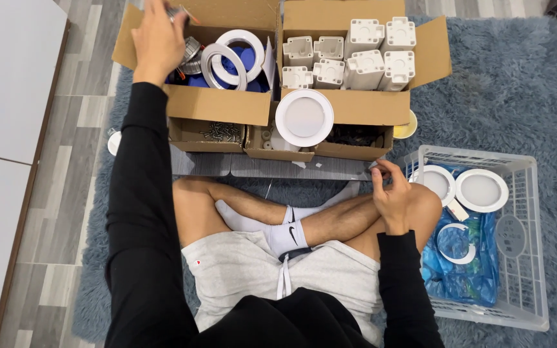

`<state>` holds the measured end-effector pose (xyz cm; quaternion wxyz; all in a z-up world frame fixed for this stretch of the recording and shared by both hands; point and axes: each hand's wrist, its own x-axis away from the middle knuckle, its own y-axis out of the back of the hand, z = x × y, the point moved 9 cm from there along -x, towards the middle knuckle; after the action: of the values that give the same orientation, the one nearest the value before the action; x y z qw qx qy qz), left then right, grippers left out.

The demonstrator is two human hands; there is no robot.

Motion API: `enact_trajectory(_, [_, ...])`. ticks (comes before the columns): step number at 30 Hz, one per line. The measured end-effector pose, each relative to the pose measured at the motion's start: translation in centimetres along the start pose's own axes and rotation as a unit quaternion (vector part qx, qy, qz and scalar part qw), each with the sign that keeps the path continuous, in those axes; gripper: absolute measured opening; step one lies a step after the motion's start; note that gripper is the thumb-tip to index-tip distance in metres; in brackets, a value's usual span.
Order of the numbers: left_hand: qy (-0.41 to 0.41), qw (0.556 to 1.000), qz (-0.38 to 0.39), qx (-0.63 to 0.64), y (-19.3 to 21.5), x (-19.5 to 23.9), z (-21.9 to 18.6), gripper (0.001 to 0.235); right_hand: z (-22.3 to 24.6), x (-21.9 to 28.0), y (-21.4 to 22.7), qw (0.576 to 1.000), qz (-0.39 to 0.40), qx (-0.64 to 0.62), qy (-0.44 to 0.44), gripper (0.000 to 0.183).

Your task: Assembling recessed light fixtures by joining rings, diffusers, and light bodies.

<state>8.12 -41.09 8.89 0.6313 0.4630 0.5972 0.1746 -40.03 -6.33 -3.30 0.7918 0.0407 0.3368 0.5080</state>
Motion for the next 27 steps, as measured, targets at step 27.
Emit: enact_trajectory(27, [-0.375, 0.867, -0.144, 0.294, 15.9, 19.4, -31.7, 0.014, 14.0, -0.6, -4.2, 0.956, 0.102, -0.258, 0.096, 0.066])
